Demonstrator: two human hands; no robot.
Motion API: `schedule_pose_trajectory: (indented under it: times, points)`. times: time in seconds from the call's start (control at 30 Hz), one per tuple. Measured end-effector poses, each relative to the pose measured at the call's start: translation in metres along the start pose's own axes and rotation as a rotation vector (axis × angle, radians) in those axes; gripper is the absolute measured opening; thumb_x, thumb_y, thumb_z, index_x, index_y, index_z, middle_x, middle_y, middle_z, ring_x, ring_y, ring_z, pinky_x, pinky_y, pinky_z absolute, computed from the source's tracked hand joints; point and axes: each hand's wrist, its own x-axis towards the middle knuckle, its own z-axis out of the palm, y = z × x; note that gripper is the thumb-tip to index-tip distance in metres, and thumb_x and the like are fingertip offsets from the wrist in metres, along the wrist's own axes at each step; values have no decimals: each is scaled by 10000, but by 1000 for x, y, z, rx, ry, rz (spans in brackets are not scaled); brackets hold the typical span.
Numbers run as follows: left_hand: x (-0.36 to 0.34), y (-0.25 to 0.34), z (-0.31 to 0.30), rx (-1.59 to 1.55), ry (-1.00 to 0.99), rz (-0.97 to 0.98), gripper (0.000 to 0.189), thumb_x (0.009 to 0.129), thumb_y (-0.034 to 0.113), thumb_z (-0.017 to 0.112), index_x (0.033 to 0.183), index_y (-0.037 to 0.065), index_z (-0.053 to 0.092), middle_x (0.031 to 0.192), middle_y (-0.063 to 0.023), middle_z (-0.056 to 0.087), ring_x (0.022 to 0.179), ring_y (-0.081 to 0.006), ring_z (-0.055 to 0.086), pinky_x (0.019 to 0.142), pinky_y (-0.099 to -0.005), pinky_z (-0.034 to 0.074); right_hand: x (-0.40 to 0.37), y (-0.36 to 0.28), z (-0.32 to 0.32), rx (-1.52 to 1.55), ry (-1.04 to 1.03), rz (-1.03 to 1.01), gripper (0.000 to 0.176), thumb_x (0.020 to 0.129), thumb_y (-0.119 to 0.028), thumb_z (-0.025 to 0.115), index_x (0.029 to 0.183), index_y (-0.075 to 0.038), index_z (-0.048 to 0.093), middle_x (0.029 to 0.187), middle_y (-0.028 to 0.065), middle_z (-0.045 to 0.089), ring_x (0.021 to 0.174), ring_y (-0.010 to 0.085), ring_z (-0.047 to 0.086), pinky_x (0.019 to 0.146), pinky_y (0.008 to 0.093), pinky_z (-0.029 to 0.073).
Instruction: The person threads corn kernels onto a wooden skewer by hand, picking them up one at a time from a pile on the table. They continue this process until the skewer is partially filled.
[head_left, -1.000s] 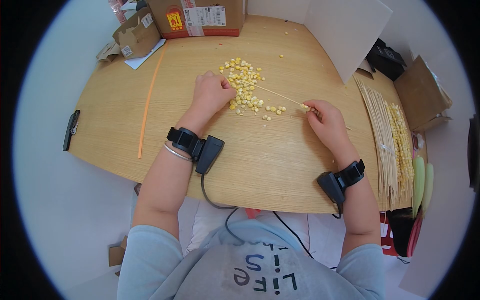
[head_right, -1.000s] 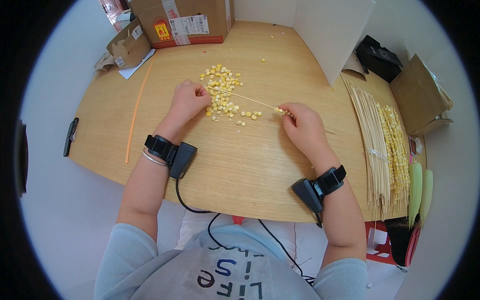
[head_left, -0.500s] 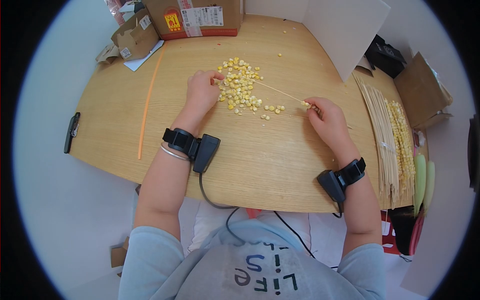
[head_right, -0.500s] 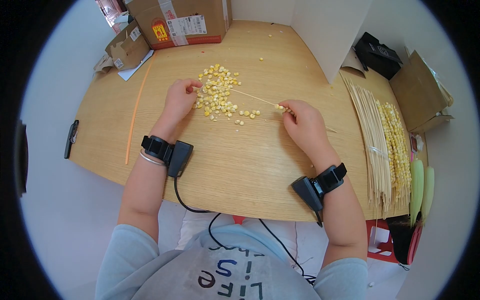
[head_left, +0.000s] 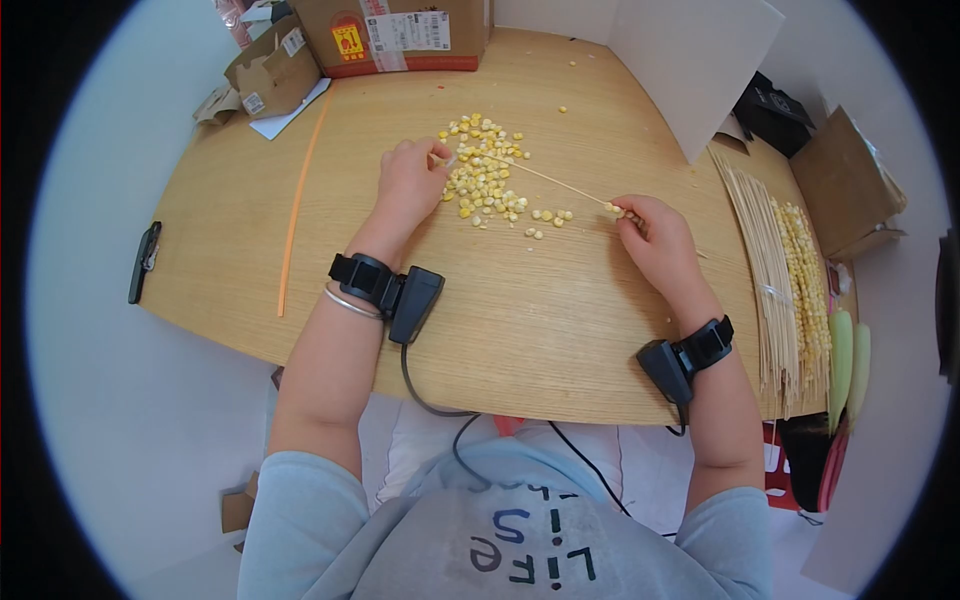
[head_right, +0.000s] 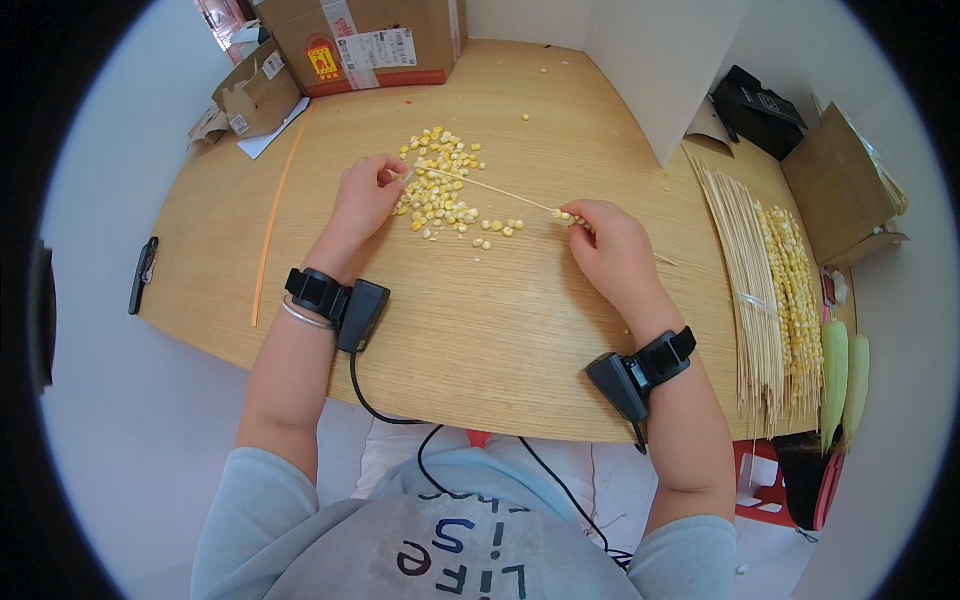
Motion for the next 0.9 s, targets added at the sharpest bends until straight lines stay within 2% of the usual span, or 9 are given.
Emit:
schedule_pose_trajectory:
  times: [0.07, 0.27, 0.37, 0.5, 0.67, 0.8, 0.87, 0.9]
  points:
    - [1, -2, 2, -46, 93, -44, 180, 747, 18, 609, 898, 78, 685, 843, -117, 582, 800, -249, 572, 723, -342, 475, 0, -1, -1, -1, -2, -8, 206, 809, -46, 551, 992, -14, 640, 873, 152, 642, 720, 260, 598, 658, 335, 479]
    - [0, -1, -2, 13, 80, -26, 253, 772, -31, 541, 958, 63, 685, 811, -115, 599, 775, -235, 585, 696, -335, 477, -1, -1, 0, 28, -11, 41, 216, 808, -46, 550, 1002, -18, 641, 883, 151, 641, 717, 254, 598, 659, 334, 478]
    - [3, -3, -7, -74, 82, -121, 258, 774, -31, 540, 968, 59, 685, 824, -120, 616, 769, -228, 598, 687, -335, 486, -1, 0, 0, 16, 5, 22, 216, 809, -48, 551, 1003, -17, 642, 880, 153, 641, 717, 255, 598, 660, 333, 479]
    - [6, -14, -3, -11, 114, -54, 206, 778, 21, 578, 945, 57, 694, 828, -124, 622, 771, -224, 611, 686, -325, 495, -1, 1, 0, -4, -6, 20, 211, 810, -50, 554, 997, -17, 645, 875, 156, 643, 720, 260, 600, 664, 334, 480]
    - [4, -9, -7, -11, 5, -70, 162, 761, 126, 654, 885, 35, 706, 847, -134, 627, 784, -222, 623, 690, -320, 502, -1, 1, 0, 4, -4, 14, 209, 810, -49, 554, 995, -18, 646, 872, 156, 642, 719, 266, 600, 663, 339, 479]
    - [5, -10, -8, 21, -15, -41, 159, 762, 98, 651, 895, 26, 699, 821, -111, 630, 763, -193, 618, 669, -304, 497, -1, 0, 0, 7, -11, 20, 206, 809, -50, 554, 991, -16, 645, 868, 156, 641, 721, 268, 598, 665, 339, 479]
    - [6, -10, -7, -163, -111, -158, 163, 768, 77, 649, 917, 22, 685, 773, -70, 620, 711, -151, 600, 632, -277, 484, -1, 0, -1, 6, -10, 14, 205, 809, -51, 555, 990, -15, 645, 868, 156, 640, 722, 268, 598, 666, 339, 479]
    - [6, -11, -6, -163, -111, -158, 163, 768, 77, 649, 917, 22, 685, 773, -70, 620, 711, -151, 600, 632, -277, 484, -1, 0, -1, 7, -16, 23, 205, 809, -50, 555, 989, -14, 645, 867, 156, 640, 723, 268, 598, 666, 339, 479]
